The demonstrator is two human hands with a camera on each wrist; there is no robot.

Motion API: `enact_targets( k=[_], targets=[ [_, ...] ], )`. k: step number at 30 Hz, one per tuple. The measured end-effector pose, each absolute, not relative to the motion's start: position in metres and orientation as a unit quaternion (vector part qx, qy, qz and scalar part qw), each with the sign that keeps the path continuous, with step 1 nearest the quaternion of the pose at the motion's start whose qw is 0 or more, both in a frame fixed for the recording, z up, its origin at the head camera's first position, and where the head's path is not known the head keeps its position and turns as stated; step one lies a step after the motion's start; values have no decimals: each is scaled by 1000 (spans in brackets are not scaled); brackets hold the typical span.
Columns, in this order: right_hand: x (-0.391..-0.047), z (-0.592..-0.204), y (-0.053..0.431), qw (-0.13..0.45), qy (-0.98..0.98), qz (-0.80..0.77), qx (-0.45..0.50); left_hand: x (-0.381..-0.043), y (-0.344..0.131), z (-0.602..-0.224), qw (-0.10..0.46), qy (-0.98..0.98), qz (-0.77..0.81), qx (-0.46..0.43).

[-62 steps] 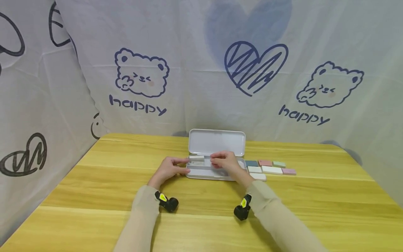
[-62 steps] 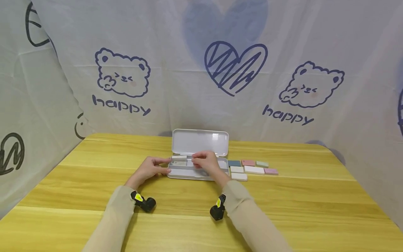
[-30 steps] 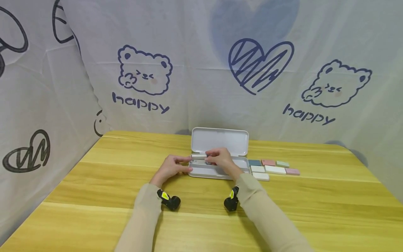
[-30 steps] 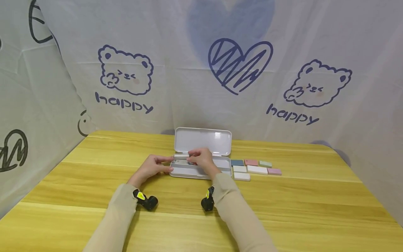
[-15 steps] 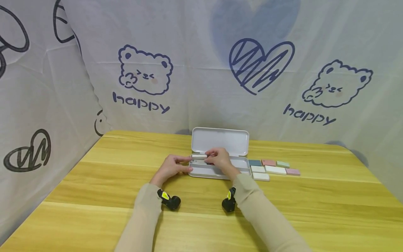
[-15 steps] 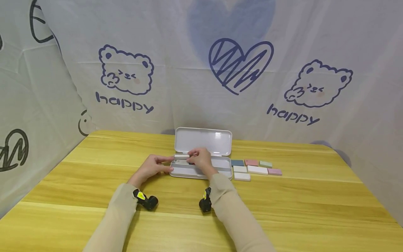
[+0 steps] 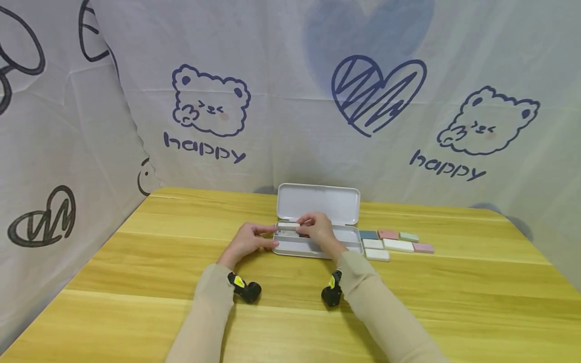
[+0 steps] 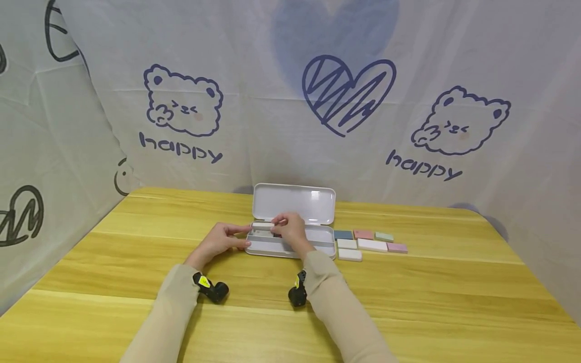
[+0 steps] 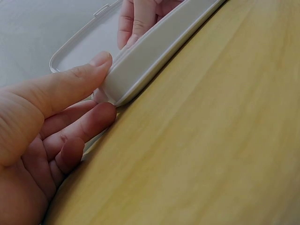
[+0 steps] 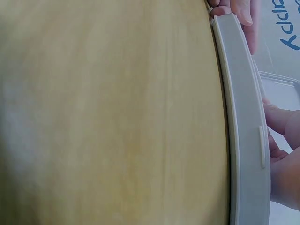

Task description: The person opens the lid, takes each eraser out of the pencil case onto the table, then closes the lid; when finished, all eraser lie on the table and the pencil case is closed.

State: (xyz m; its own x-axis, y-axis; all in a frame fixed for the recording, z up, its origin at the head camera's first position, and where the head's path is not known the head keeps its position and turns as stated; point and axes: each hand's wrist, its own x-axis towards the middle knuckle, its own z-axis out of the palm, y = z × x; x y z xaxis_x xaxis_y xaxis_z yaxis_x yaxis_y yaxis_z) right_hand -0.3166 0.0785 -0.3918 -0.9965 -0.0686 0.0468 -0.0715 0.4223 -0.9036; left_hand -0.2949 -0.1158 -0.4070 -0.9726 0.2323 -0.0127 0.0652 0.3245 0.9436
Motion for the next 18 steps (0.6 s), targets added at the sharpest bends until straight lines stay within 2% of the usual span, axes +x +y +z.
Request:
enact_targets(
  k=[11,18],
  targets=[
    [-314,-389,82,-6,-796,605,33,-295,-116,-405,83,804,580,102],
    [-317,-390,87,10,-788,613,45,-277,-113,-382,85,806,576,110]
  ],
)
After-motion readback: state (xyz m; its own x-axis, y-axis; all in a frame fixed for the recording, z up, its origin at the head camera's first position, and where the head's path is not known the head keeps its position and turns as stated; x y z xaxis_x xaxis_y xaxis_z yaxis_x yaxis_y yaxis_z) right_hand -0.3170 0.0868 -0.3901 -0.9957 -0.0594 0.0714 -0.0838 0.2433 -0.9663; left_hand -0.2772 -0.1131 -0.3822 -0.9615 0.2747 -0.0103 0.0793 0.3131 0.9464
